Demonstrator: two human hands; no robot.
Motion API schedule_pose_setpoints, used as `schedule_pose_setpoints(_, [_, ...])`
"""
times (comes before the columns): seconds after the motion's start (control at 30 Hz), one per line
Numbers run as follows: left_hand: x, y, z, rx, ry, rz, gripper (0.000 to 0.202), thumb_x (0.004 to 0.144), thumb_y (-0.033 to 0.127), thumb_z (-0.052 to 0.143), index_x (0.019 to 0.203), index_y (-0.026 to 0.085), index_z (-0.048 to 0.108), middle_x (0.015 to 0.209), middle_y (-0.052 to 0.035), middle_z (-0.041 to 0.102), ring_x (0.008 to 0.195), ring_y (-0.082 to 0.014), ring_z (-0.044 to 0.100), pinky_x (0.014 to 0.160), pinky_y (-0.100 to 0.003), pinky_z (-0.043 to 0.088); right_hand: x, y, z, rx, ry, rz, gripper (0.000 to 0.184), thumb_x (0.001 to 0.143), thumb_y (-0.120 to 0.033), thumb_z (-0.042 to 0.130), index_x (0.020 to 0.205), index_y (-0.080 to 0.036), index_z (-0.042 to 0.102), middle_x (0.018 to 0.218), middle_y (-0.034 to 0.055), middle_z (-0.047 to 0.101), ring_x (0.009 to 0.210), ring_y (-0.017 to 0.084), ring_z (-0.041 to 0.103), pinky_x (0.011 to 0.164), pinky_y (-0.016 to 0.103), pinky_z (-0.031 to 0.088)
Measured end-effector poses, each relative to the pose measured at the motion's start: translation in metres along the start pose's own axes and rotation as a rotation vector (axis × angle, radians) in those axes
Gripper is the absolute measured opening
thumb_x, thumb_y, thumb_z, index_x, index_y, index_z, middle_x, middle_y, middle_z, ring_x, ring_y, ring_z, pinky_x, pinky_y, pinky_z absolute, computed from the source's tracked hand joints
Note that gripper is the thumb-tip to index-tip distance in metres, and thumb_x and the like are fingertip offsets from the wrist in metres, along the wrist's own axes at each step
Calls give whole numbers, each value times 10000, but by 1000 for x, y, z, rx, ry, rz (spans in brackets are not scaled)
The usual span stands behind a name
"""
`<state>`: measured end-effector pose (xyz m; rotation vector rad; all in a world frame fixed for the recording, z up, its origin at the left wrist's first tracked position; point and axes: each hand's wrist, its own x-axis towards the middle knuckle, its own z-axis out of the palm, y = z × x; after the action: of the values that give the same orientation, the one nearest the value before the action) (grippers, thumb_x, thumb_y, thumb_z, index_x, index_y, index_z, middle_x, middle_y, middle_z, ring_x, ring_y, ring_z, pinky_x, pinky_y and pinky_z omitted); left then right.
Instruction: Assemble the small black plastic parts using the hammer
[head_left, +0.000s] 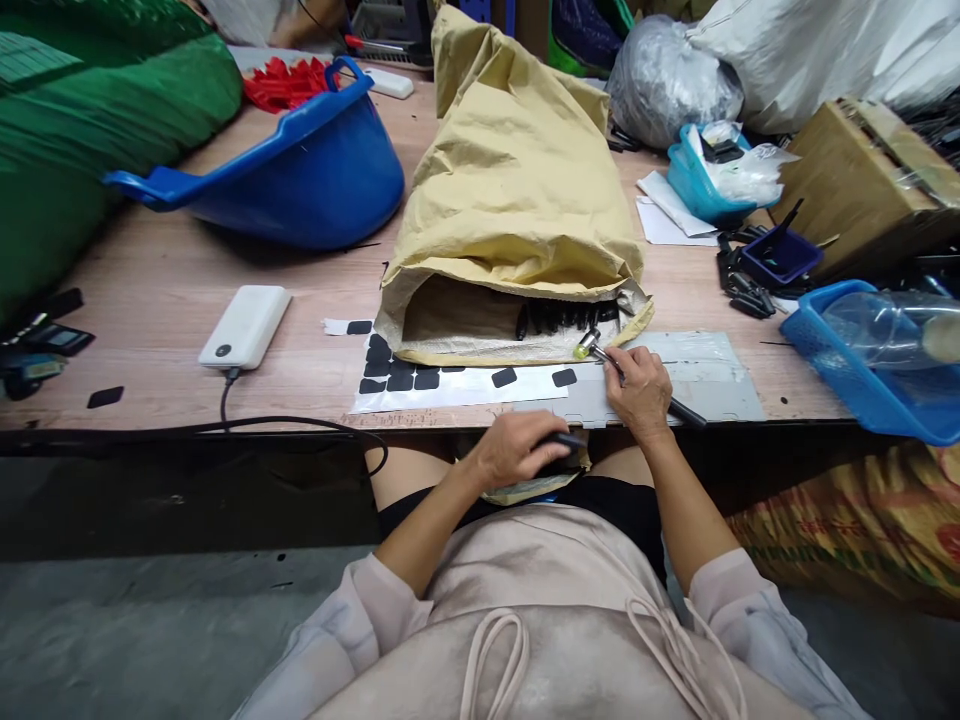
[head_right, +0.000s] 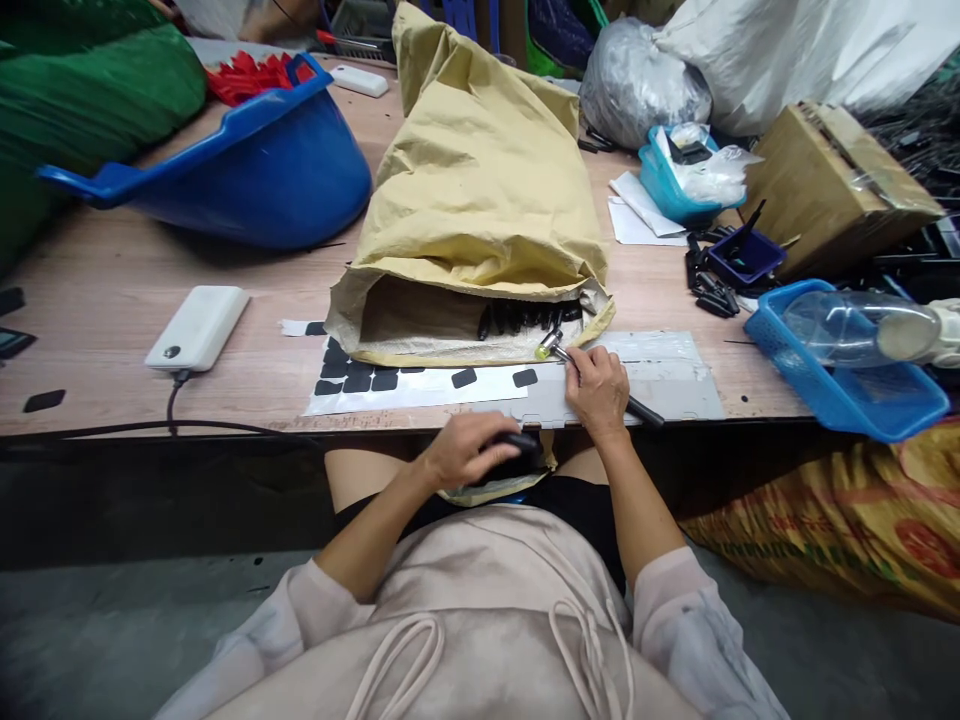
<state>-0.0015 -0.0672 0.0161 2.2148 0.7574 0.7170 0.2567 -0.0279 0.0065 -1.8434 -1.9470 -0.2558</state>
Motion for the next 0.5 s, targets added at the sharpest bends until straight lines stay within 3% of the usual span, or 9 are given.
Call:
schedule_pose_setpoints(0.07, [-16,5,21,-28,-158,-57,286,1059,427,525,1173,228,696,1021,-58,771,919,-197,722,855,-296,545,0,0,0,-4,1,1,307,995,-319,551,1202,-252,768,972,89,657,921,252,523,806,360,378])
schedule_pose_setpoints(0.2, [-30,-19,55,94,-374,-516,316,1025,396,551,1286,267,673,1237,-68,764,1143,-256,723,963,-339,562,1,0,0,0,-5,3,309,991,-318,548,1204,-253,762,968,89,648,921,253,515,804,363,376])
schedule_pose_setpoints(0.3, [-30,-43,65,195,-480,-772,409,1015,356,537,1410,282,614,1449,-91,672,1311,-279,657,1058,-368,541,1,0,0,1,-10,7,310,988,-316,549,1205,-254,762,969,89,646,925,252,513,810,362,379])
schedule_pose_setpoints(0.4, [-31,-45,63,258,-558,-841,418,979,315,572,1389,273,640,1466,-113,663,1316,-296,657,1049,-389,547,1,-1,-1,5,-15,14,312,991,-316,549,1207,-255,766,976,90,648,929,252,513,817,365,387])
schedule_pose_setpoints(0.5, [-29,-23,49,188,-585,-682,302,925,305,649,1210,261,736,1254,-102,771,1143,-290,734,921,-359,576,1,-1,-2,19,-24,18,318,993,-314,544,1215,-253,763,985,94,645,936,256,511,822,370,395])
